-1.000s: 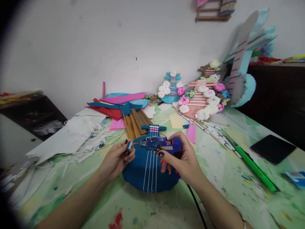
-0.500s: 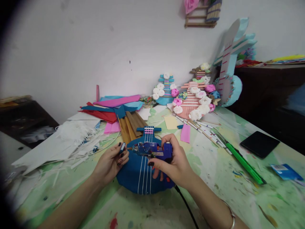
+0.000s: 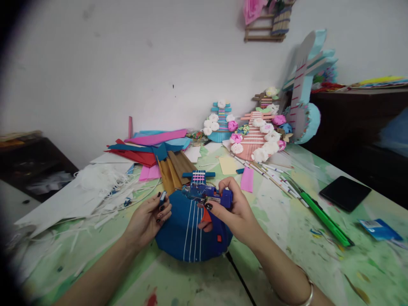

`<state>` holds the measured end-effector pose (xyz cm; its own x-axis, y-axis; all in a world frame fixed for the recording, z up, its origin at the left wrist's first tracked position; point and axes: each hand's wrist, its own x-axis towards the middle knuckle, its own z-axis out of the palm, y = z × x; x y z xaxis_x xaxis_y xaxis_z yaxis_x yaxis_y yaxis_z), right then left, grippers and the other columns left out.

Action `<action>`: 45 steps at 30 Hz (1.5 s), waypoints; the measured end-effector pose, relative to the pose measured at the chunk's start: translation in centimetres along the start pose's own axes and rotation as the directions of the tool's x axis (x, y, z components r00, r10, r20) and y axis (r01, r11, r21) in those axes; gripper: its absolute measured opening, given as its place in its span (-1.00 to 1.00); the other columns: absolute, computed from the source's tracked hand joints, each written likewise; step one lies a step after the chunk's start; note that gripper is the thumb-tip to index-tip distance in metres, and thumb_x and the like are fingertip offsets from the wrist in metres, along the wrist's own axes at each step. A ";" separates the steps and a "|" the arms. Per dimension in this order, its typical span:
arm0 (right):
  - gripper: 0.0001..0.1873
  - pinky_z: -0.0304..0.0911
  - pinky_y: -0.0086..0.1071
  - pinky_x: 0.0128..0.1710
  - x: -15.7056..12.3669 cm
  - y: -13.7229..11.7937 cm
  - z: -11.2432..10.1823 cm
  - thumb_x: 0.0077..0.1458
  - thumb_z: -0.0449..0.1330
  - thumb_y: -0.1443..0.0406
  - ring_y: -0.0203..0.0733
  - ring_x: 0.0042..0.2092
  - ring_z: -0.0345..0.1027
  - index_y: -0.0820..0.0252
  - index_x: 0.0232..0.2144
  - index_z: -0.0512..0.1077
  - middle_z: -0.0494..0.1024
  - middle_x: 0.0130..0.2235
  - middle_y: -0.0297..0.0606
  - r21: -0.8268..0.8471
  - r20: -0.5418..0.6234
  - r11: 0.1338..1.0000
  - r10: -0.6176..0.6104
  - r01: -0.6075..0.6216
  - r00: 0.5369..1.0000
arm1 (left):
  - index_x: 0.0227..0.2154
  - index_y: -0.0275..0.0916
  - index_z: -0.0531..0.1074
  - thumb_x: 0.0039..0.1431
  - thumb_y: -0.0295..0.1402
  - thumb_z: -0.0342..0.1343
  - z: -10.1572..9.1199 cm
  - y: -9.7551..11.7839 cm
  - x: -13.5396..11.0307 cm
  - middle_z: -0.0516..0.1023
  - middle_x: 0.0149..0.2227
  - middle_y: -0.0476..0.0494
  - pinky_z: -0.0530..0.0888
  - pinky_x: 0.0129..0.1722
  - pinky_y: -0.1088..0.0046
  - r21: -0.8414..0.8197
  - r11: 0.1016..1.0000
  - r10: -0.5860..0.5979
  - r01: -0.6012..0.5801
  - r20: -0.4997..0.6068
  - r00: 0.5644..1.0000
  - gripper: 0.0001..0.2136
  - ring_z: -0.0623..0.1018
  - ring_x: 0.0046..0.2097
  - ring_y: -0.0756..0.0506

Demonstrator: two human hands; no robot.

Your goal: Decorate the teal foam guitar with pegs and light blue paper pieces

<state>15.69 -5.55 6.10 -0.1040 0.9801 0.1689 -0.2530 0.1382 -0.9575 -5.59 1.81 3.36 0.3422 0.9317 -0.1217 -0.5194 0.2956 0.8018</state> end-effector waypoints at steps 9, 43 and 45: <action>-0.48 0.35 -0.29 -0.69 0.5 0.1 0.3 -0.10 0.33 0.18 -0.11 -0.61 0.43 0.00 -0.39 -0.03 0.52 -0.48 -0.42 -0.076 -0.194 0.994 -0.090 0.076 0.977 | -0.50 -0.31 0.27 0.23 -0.49 -0.11 0.5 0.1 -0.5 0.18 -0.61 0.03 0.11 -0.65 0.60 -0.018 1.000 0.006 -0.006 0.036 0.999 -0.82 0.17 -0.65 0.11; -0.73 -0.10 -0.54 -0.69 -0.9 -0.2 1.4 -0.15 0.30 0.21 -0.44 -0.63 -0.06 0.16 -0.57 0.26 0.14 -0.64 -0.50 -0.576 -0.331 0.793 -0.448 0.198 0.831 | -0.41 -0.26 0.28 0.03 -0.32 0.22 1.2 -0.1 -1.3 0.27 -0.65 0.08 0.19 -0.60 0.63 -0.004 0.987 0.162 -0.162 -0.016 0.987 -0.79 0.27 -0.60 0.09; -0.75 -0.08 -0.54 -0.69 -0.9 -0.1 1.4 -0.15 0.30 0.22 -0.43 -0.63 -0.05 0.17 -0.57 0.28 0.16 -0.64 -0.49 -0.588 -0.329 0.783 -0.460 0.202 0.825 | -0.41 -0.26 0.28 0.02 -0.30 0.23 1.3 -0.1 -1.4 0.28 -0.65 0.08 0.20 -0.60 0.63 0.016 0.987 0.158 -0.158 -0.022 0.987 -0.77 0.27 -0.60 0.09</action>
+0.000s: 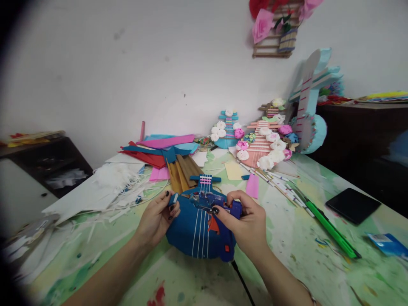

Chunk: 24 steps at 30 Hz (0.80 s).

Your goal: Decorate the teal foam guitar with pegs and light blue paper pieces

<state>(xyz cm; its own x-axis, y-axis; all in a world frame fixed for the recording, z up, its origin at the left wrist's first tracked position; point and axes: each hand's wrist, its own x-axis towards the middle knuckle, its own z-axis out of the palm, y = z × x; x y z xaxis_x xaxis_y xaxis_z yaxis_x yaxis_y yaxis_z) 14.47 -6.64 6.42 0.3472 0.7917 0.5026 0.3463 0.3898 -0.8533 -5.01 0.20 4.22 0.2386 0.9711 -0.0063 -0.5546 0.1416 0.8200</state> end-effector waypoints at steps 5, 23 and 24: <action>-0.79 -0.03 -0.54 -0.68 -0.1 0.0 -0.1 -0.16 0.30 0.26 -0.43 -0.61 0.00 0.18 -0.58 0.31 0.23 -0.60 -0.45 -0.032 -0.009 0.998 -0.058 0.058 0.998 | -0.42 -0.27 0.30 -0.03 -0.24 0.27 0.2 -0.2 -0.1 0.28 -0.64 0.09 0.21 -0.60 0.63 0.034 0.999 0.008 -0.008 -0.026 1.000 -0.73 0.29 -0.60 0.09; -0.81 0.03 -0.52 -0.66 -0.1 0.3 0.0 -0.16 0.30 0.26 -0.40 -0.60 0.06 0.16 -0.57 0.34 0.28 -0.59 -0.42 -0.059 0.020 0.996 -0.073 0.074 0.997 | -0.42 -0.27 0.30 -0.08 -0.27 0.30 0.4 -0.2 -0.2 0.27 -0.58 0.10 0.23 -0.60 0.61 -0.005 1.000 0.009 -0.009 -0.047 0.999 -0.71 0.31 -0.58 0.10; -0.81 0.03 -0.52 -0.67 -0.1 0.3 0.0 -0.16 0.30 0.25 -0.40 -0.60 0.05 0.16 -0.57 0.34 0.28 -0.59 -0.42 -0.061 0.024 0.996 -0.071 0.072 0.997 | -0.43 -0.27 0.30 -0.08 -0.27 0.30 0.4 -0.2 -0.2 0.27 -0.58 0.10 0.23 -0.60 0.61 -0.006 1.000 0.008 -0.008 -0.048 0.999 -0.71 0.31 -0.58 0.10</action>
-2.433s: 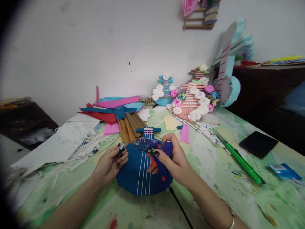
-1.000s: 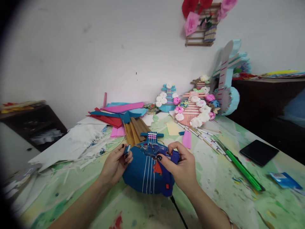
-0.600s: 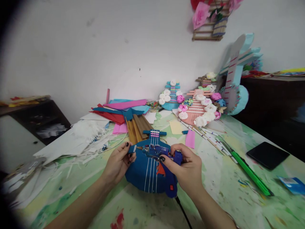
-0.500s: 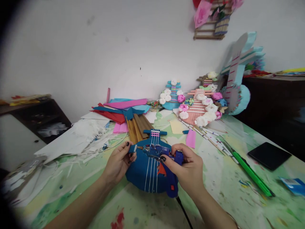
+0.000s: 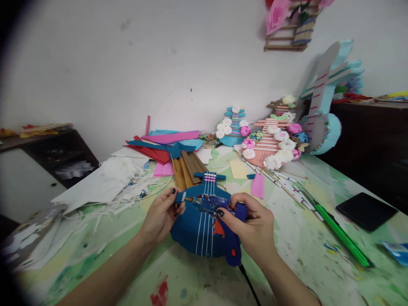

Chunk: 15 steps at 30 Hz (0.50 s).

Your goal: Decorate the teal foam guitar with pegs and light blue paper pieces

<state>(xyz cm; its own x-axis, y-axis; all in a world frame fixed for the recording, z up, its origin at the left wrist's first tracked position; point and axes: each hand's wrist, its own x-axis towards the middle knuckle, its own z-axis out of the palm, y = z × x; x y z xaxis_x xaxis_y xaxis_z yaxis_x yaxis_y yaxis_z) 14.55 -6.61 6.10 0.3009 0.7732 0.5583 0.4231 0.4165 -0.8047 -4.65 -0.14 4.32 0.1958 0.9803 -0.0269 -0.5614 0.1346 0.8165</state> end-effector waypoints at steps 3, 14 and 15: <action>-0.81 0.03 -0.52 -0.66 0.0 0.0 0.0 -0.16 0.30 0.26 -0.40 -0.60 0.05 0.17 -0.58 0.34 0.27 -0.59 -0.42 -0.006 0.004 1.000 -0.002 0.002 1.000 | -0.43 -0.27 0.30 -0.06 -0.27 0.29 0.1 0.0 0.0 0.26 -0.59 0.10 0.22 -0.60 0.61 0.002 1.000 0.002 -0.002 0.005 1.000 -0.72 0.31 -0.58 0.10; -0.80 0.03 -0.52 -0.66 0.0 -0.1 0.0 -0.16 0.31 0.25 -0.39 -0.60 0.06 0.17 -0.59 0.34 0.27 -0.59 -0.41 0.006 0.016 1.000 0.011 -0.012 1.000 | -0.42 -0.27 0.30 -0.04 -0.27 0.27 -0.1 -0.1 0.1 0.26 -0.59 0.10 0.23 -0.59 0.62 0.002 1.000 0.004 -0.004 0.008 1.000 -0.74 0.32 -0.58 0.10; -0.80 0.03 -0.51 -0.66 0.0 -0.1 0.0 -0.16 0.31 0.24 -0.39 -0.60 0.06 0.17 -0.59 0.34 0.27 -0.59 -0.41 0.008 0.014 1.000 0.013 -0.013 1.000 | -0.42 -0.27 0.30 -0.05 -0.27 0.28 -0.1 -0.1 0.1 0.26 -0.59 0.09 0.24 -0.59 0.62 0.003 1.000 0.004 -0.004 0.005 1.000 -0.73 0.32 -0.58 0.10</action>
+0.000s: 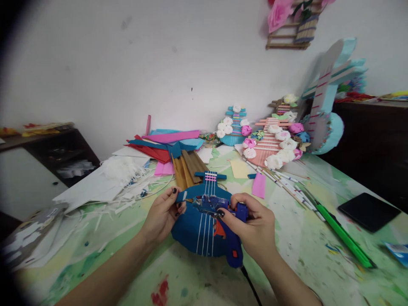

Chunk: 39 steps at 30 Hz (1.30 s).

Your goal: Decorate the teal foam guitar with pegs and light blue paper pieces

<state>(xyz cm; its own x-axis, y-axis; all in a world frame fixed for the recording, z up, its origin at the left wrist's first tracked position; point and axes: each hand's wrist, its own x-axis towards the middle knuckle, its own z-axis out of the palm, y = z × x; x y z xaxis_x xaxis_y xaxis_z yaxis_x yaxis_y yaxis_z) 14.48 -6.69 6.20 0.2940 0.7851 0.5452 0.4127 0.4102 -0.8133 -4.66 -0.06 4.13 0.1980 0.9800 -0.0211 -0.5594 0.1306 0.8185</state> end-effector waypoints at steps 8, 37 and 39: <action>-0.82 0.02 -0.53 -0.66 -0.1 0.2 -0.1 -0.16 0.31 0.28 -0.40 -0.60 0.06 0.16 -0.58 0.35 0.28 -0.59 -0.43 0.002 -0.022 1.000 -0.016 0.016 1.000 | -0.45 -0.27 0.30 -0.05 -0.26 0.28 0.1 -0.1 0.0 0.23 -0.59 0.10 0.21 -0.60 0.62 0.023 1.000 -0.012 0.012 0.021 1.000 -0.73 0.30 -0.58 0.10; -0.83 0.03 -0.57 -0.62 -0.2 0.6 -0.1 -0.15 0.31 0.32 -0.43 -0.57 0.09 0.17 -0.57 0.35 0.29 -0.57 -0.44 -0.029 -0.021 0.997 -0.069 0.068 0.997 | -0.44 -0.27 0.26 0.02 -0.30 0.22 0.1 -0.3 -0.1 0.23 -0.64 0.11 0.20 -0.58 0.61 -0.007 0.999 -0.047 0.047 0.027 0.999 -0.77 0.29 -0.60 0.09; -0.84 0.02 -0.57 -0.62 -0.2 0.6 -0.2 -0.14 0.31 0.32 -0.43 -0.57 0.07 0.17 -0.57 0.35 0.28 -0.57 -0.45 -0.036 -0.016 0.997 -0.069 0.068 0.998 | -0.44 -0.27 0.26 0.02 -0.30 0.22 0.1 -0.3 -0.1 0.22 -0.64 0.11 0.20 -0.58 0.61 -0.009 0.999 -0.046 0.046 0.035 0.998 -0.77 0.28 -0.60 0.09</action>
<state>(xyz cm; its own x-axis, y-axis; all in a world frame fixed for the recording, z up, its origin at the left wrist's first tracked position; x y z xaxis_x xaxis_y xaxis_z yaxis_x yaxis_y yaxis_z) 14.80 -6.66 5.67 0.2787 0.7475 0.6029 0.4621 0.4460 -0.7665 -4.42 -0.22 3.96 0.2510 0.9672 -0.0386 -0.5569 0.1769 0.8115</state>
